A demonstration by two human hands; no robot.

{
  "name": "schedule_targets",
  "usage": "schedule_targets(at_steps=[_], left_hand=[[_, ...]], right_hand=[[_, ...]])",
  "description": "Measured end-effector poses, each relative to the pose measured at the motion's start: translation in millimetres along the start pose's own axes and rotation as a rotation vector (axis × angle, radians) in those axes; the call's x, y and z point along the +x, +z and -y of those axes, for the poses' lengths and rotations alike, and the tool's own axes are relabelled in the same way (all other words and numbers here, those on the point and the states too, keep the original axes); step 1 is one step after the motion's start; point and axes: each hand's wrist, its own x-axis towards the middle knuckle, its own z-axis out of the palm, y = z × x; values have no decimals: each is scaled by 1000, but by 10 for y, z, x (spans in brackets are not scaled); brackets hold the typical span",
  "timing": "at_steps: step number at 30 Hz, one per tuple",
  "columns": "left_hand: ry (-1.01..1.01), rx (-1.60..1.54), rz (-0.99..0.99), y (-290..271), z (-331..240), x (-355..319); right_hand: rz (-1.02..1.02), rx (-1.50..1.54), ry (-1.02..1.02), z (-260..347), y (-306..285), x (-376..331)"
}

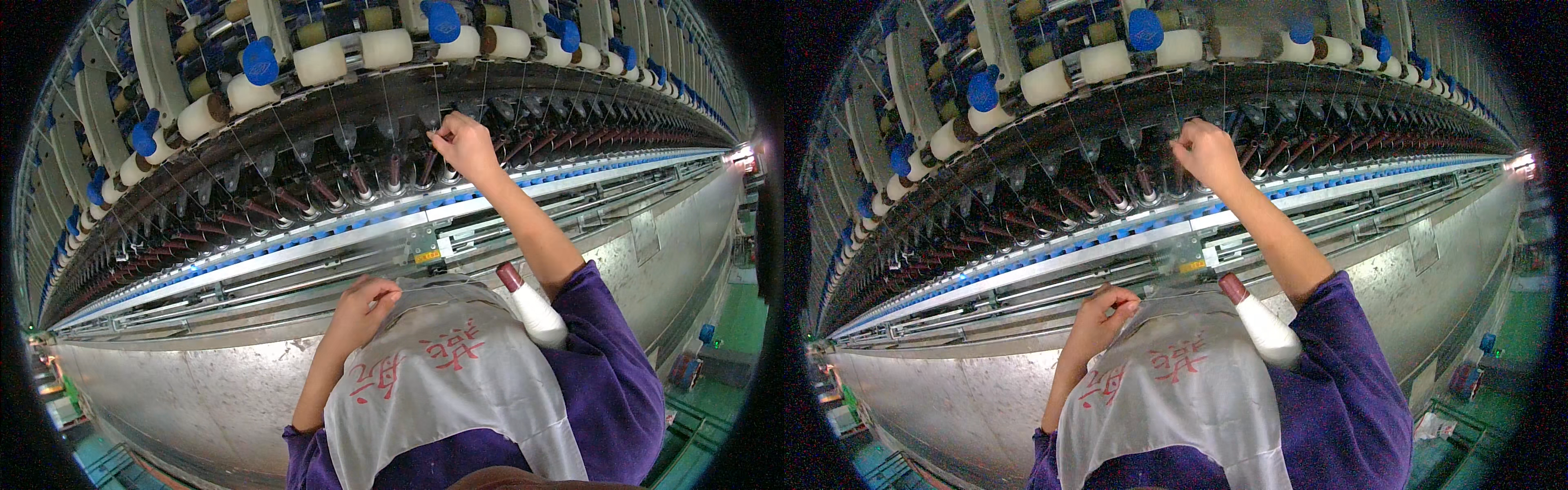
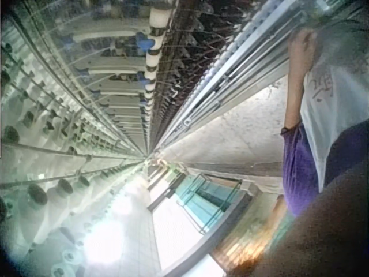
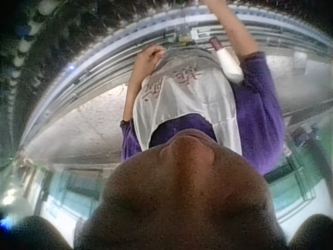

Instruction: The person works at a large circular textile machine, repeatedly removing and replacing maroon bobbins and threading white yarn through guides. They walk along the machine to reach different stations, handling bobbins and yarn by hand to restore operation.

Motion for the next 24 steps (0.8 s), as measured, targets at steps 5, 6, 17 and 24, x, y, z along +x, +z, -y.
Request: schedule_targets(at_steps=[5,6,17,24], left_hand=[[-21,-14,1,33,-14,-28],[-16,-6,1,39,-13,-34],[7,-24,-21,94,48,-99],[-46,-30,-20,86,32,-97]], right_hand=[[100,9,299,32,-6,41],[110,8,323,22,-1,53],[115,431,565,-58,55,-25],[94,281,384,-48,53,-165]])
